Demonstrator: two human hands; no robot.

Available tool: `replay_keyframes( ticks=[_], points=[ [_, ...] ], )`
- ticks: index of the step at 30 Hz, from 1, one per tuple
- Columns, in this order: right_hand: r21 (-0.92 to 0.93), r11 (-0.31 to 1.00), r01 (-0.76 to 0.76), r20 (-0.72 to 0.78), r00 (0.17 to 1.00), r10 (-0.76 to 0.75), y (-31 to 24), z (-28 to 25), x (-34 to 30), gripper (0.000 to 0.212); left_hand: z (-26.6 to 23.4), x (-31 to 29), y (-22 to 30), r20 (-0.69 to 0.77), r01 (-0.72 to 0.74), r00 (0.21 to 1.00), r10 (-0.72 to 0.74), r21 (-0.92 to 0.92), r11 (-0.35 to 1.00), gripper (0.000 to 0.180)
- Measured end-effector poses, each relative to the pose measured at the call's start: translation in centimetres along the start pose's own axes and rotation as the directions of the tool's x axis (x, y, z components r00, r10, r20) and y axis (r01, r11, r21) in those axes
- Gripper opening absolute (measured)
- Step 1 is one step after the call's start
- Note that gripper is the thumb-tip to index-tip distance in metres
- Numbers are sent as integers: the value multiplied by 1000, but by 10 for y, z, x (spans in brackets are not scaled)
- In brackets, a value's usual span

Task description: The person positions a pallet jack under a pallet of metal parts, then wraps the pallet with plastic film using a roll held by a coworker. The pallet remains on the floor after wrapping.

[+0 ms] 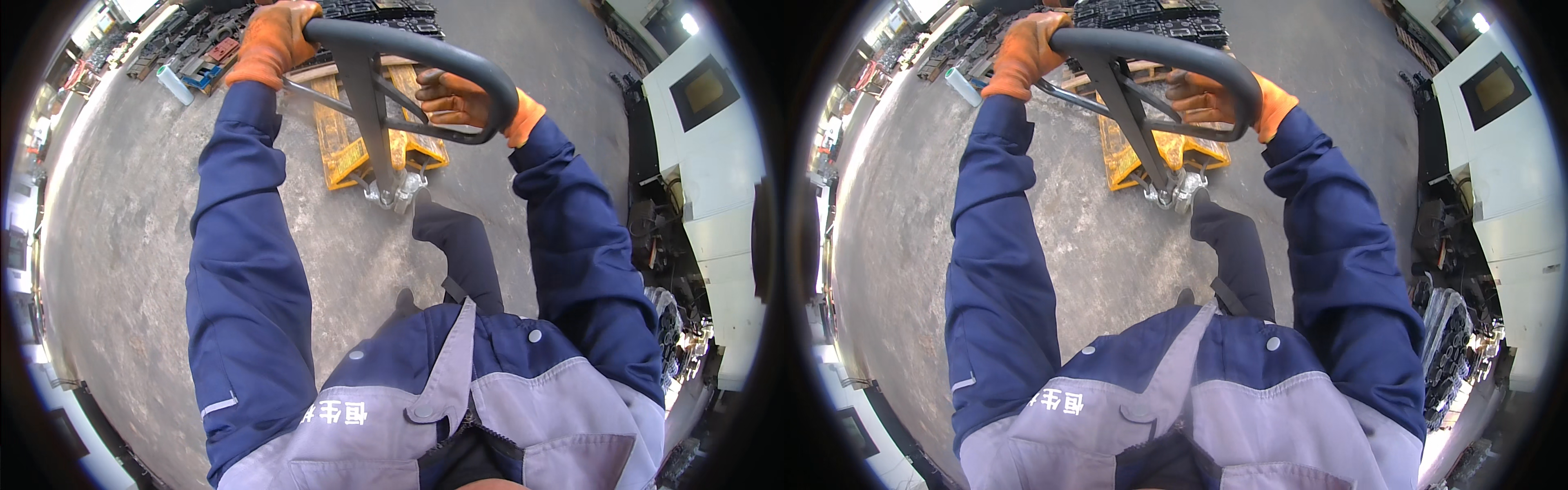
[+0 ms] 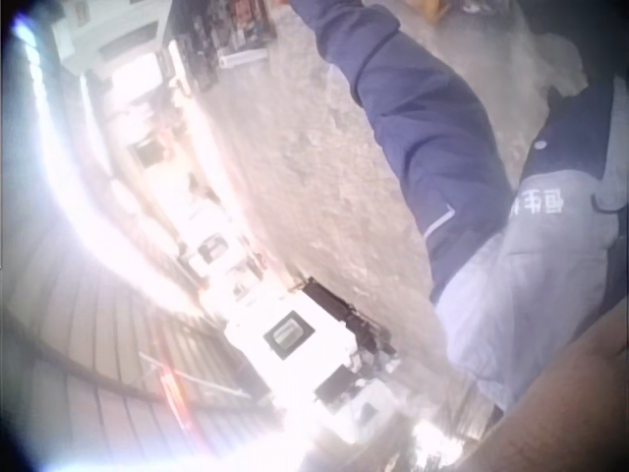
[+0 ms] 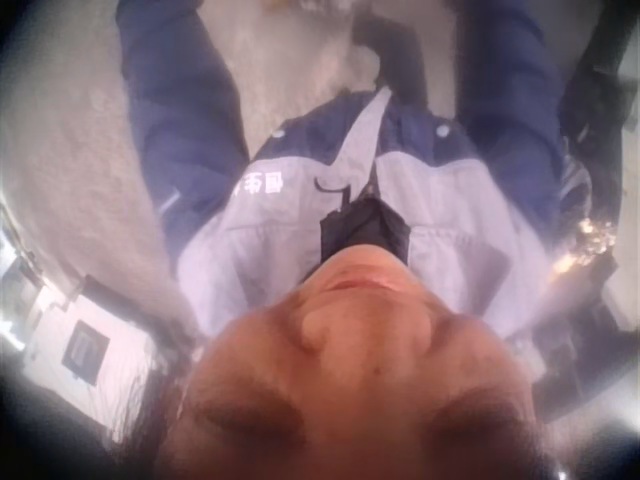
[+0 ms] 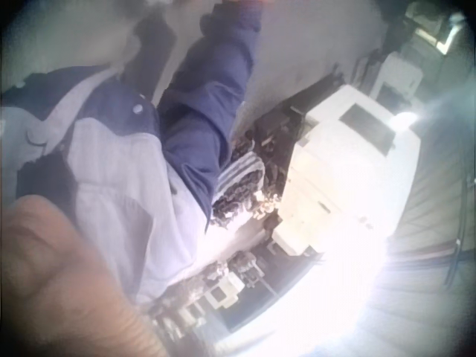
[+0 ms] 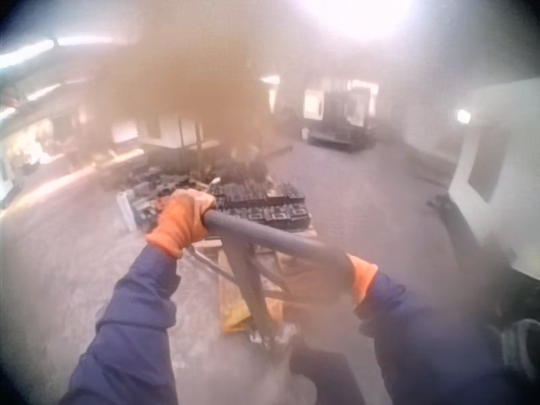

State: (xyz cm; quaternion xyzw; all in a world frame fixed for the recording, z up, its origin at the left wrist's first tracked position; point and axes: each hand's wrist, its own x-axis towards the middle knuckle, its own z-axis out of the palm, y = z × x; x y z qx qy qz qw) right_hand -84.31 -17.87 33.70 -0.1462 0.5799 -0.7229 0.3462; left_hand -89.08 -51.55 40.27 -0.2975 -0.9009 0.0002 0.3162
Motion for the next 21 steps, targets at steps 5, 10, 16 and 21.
replay_keyframes(
  ticks=[5,10,16,21],
  points=[
    [-627,652,426,321,904,-282,-8,17,-2,31,1,-1,3,0,84,996,-84,-59,995,19],
    [-464,859,214,212,969,-127,-18,37,-10,30,-4,0,14,27,107,994,-106,-44,993,18],
    [-182,969,165,248,962,-117,-40,23,2,36,-9,1,21,116,152,983,-144,-56,987,21],
    [-80,986,-147,130,979,157,-76,26,-25,57,-5,3,24,53,119,992,-117,-34,992,20]
  ],
)
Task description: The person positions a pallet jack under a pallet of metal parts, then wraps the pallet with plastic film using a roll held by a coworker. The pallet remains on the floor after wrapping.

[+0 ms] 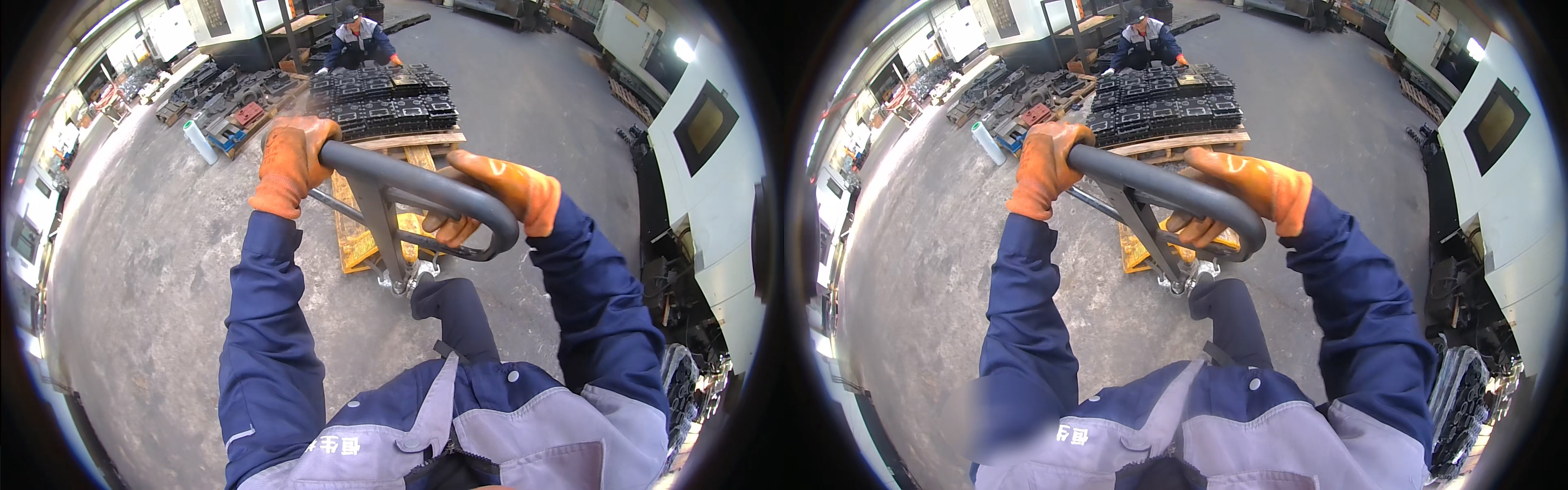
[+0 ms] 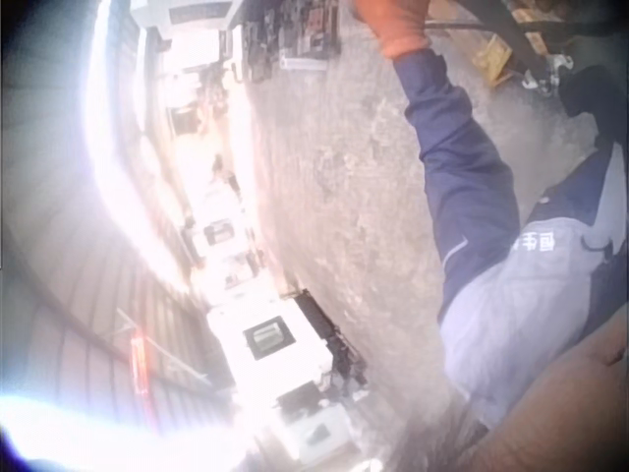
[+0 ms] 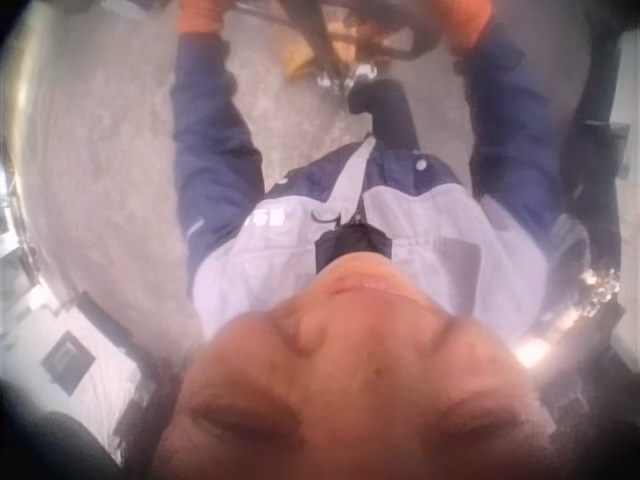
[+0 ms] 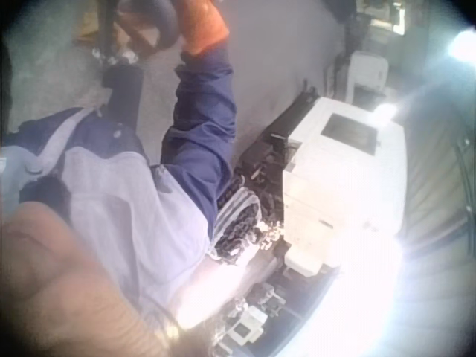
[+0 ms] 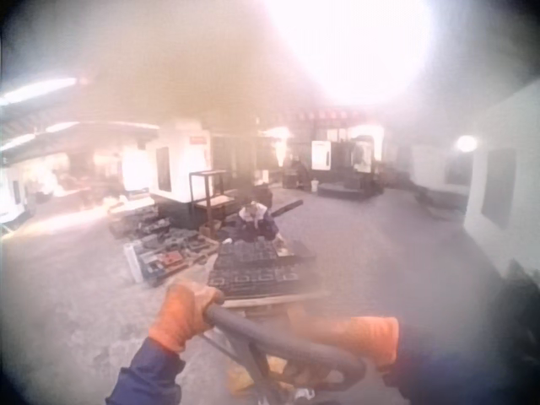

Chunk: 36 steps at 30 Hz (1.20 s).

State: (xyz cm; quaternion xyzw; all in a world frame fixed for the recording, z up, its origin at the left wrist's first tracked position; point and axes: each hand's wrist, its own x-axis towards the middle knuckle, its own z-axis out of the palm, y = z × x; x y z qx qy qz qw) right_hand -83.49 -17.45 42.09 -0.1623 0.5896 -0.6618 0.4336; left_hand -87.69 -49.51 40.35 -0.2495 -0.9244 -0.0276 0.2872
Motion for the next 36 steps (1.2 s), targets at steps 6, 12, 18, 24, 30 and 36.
replay_keyframes(
  ticks=[6,12,18,24,30,36],
  points=[
    [-753,599,-271,-268,959,97,-51,20,-5,39,7,17,0,-34,-24,999,23,-54,998,18],
    [-744,511,-431,-391,901,189,-74,-5,-5,32,7,37,33,16,42,999,-42,-3,999,14],
    [-750,531,-394,-295,918,265,-79,-48,-15,29,10,24,75,-104,198,977,-187,105,975,21],
    [-846,500,-186,-115,979,168,-66,-57,-28,29,-6,9,109,-161,245,964,-211,230,942,21],
    [-925,366,-97,-68,993,92,-56,-72,-45,30,-5,0,135,-230,268,946,-228,157,951,20],
    [-908,415,-62,-41,997,61,-54,-73,-49,33,-10,1,135,-181,251,958,-221,166,954,21]
  ],
)
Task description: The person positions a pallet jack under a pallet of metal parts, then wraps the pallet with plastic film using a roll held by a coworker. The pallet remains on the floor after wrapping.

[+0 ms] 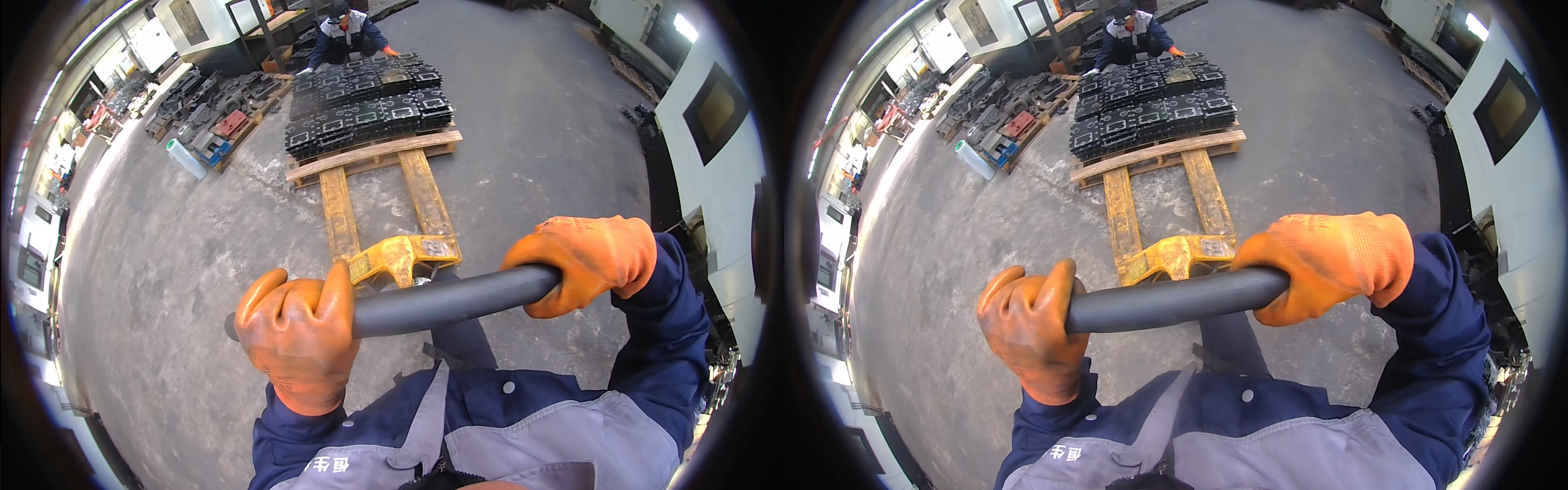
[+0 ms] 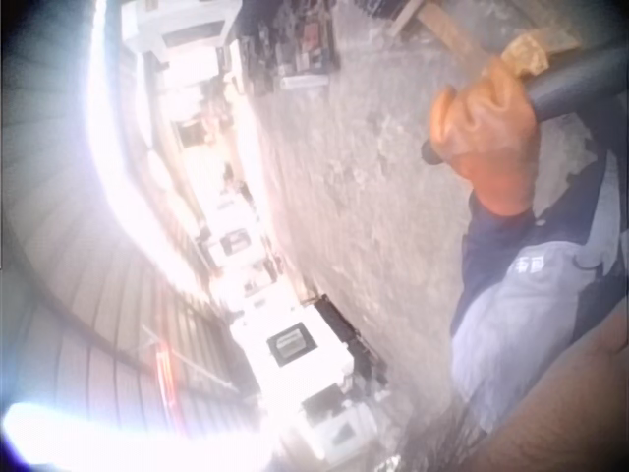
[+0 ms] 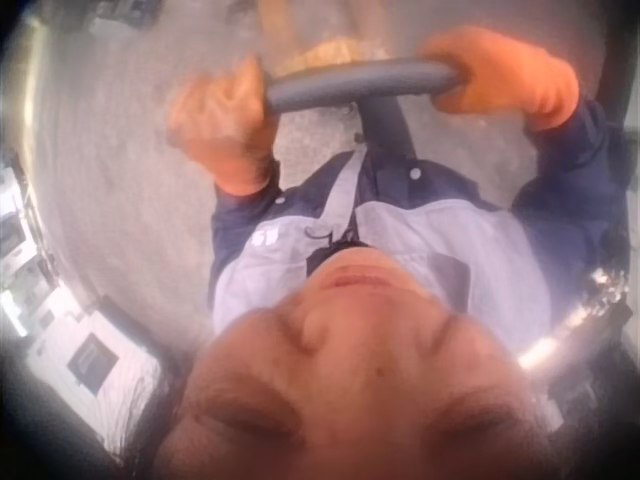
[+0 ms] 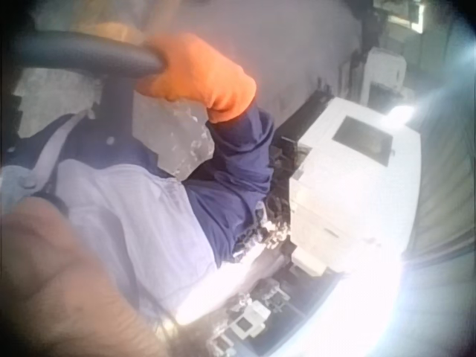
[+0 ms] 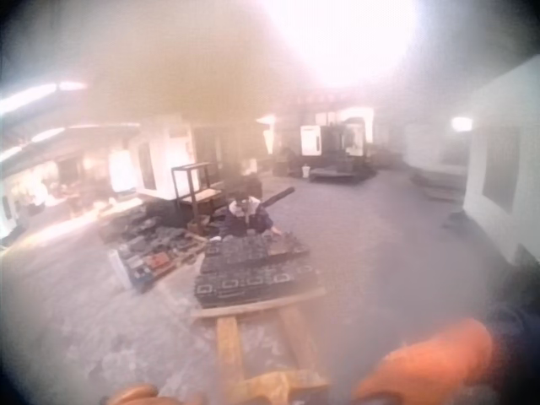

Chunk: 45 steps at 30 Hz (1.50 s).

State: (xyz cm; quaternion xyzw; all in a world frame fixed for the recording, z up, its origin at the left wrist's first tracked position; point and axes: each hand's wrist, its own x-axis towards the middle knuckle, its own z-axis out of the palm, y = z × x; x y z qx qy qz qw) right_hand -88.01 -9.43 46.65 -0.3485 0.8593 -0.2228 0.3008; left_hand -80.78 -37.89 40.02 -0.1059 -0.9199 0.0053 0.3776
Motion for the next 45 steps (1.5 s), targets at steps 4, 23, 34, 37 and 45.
replay_keyframes(
  ticks=[4,23,34,37,45],
  points=[
    [10,998,-59,60,997,59,-8,6,-11,31,-11,-11,4,-64,-75,995,76,15,997,26],
    [-103,995,-12,-65,998,6,-11,12,-19,37,-17,-14,9,-52,-49,998,45,-77,996,26],
    [-109,993,-38,-87,996,28,-13,15,-21,35,-22,-11,10,34,-55,998,56,-46,997,22],
    [-77,995,-70,-71,995,64,-12,20,-23,35,-25,-17,12,78,-49,995,55,-80,996,37],
    [-98,993,-64,-71,996,57,-22,51,-38,34,-37,-44,12,-58,-72,996,68,-74,995,12]
  ],
)
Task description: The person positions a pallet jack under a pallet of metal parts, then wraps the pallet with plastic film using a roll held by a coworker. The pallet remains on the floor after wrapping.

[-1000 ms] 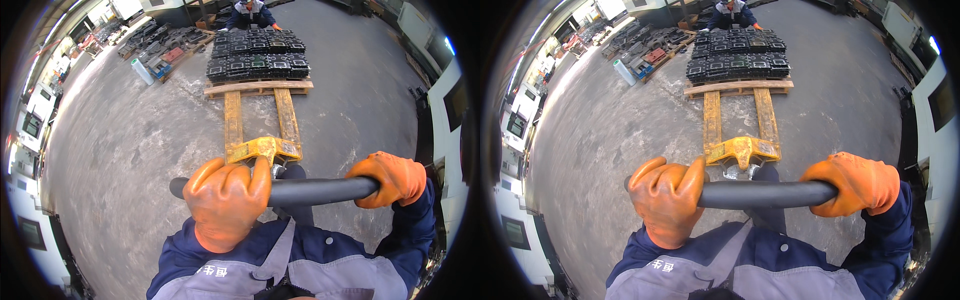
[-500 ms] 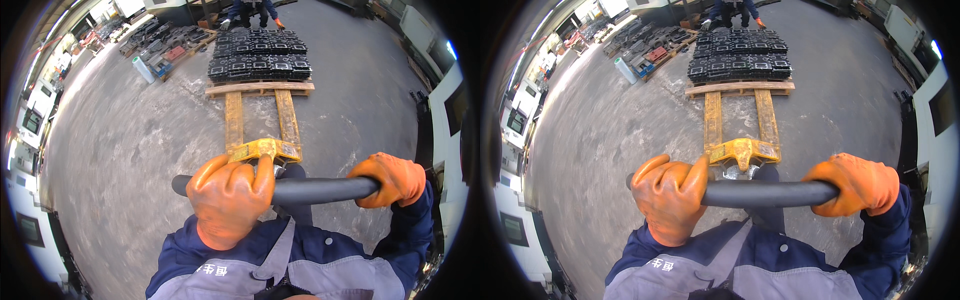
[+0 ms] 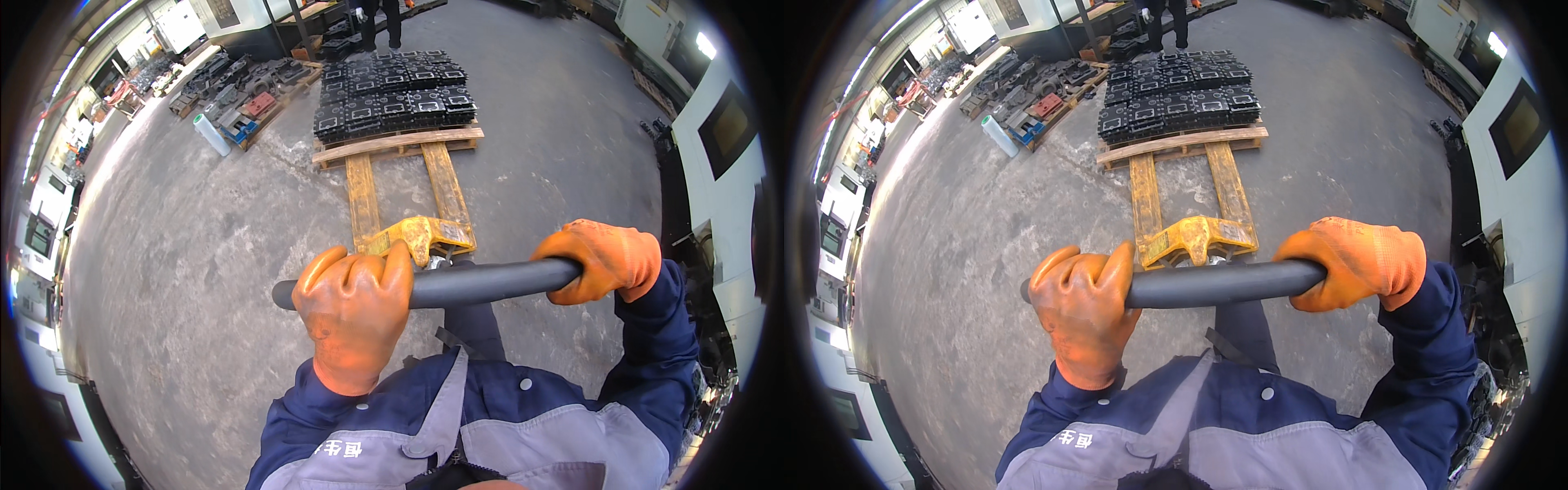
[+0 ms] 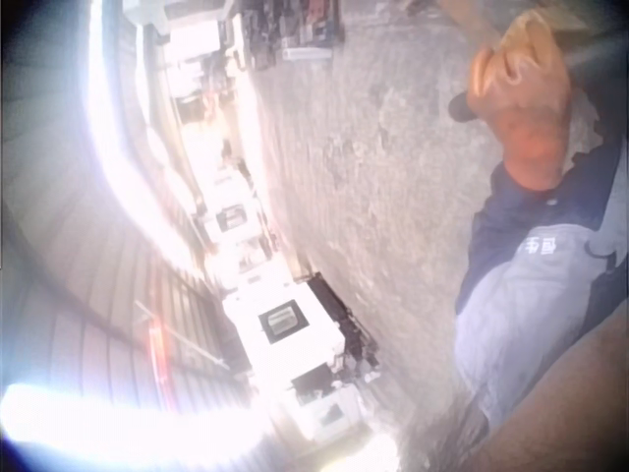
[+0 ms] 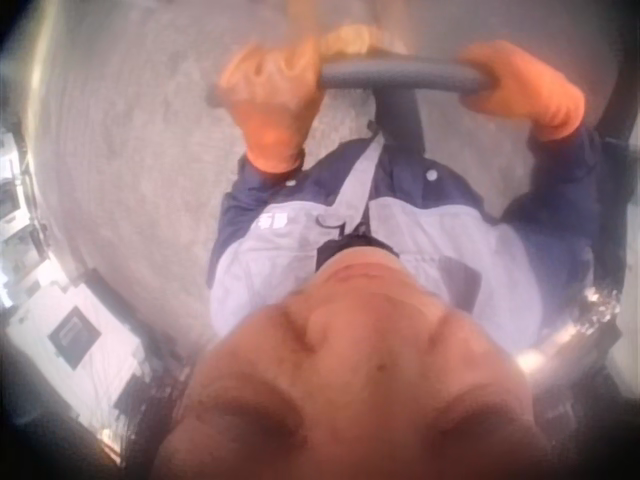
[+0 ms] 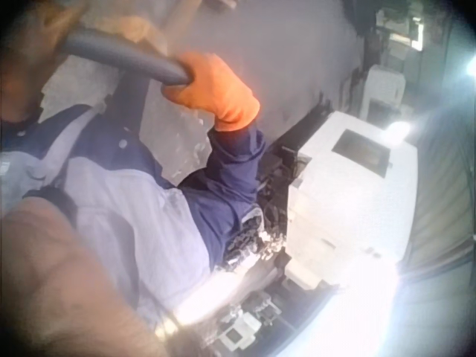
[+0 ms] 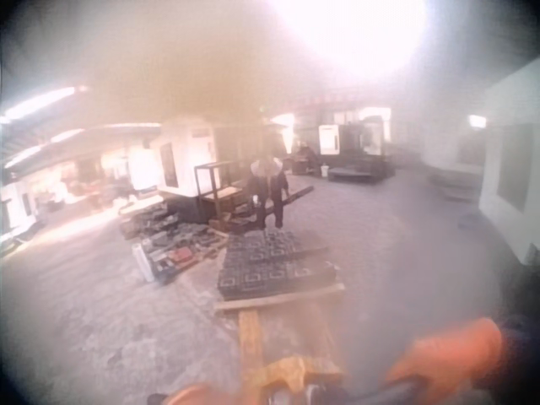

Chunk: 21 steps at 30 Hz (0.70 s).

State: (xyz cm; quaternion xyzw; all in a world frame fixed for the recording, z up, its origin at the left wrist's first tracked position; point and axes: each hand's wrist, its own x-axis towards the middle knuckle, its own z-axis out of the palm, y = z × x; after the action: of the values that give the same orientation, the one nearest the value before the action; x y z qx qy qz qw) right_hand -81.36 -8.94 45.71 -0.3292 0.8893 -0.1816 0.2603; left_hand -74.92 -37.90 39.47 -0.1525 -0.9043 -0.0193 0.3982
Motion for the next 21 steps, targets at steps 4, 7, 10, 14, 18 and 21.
replay_keyframes(
  ticks=[4,7,10,14,18,21],
  points=[
    [47,999,-17,13,1000,17,-13,20,-14,34,-17,-20,9,36,-15,999,15,-3,1000,12],
    [50,999,11,-20,1000,-10,-21,39,-30,33,-34,-36,19,82,18,997,-17,-13,1000,12],
    [52,998,38,-47,998,-35,-28,66,-45,33,-50,-57,24,178,14,984,1,-79,997,15],
    [89,995,51,-76,996,-44,-43,97,-60,31,-66,-82,26,276,-8,960,50,-150,989,15],
    [23,1000,4,-52,999,-3,-63,116,-69,32,-79,-100,23,309,-42,947,91,-162,986,14],
    [-9,995,-95,-62,994,94,-77,122,-68,31,-81,-105,15,307,-58,946,106,-160,985,13]
  ],
)
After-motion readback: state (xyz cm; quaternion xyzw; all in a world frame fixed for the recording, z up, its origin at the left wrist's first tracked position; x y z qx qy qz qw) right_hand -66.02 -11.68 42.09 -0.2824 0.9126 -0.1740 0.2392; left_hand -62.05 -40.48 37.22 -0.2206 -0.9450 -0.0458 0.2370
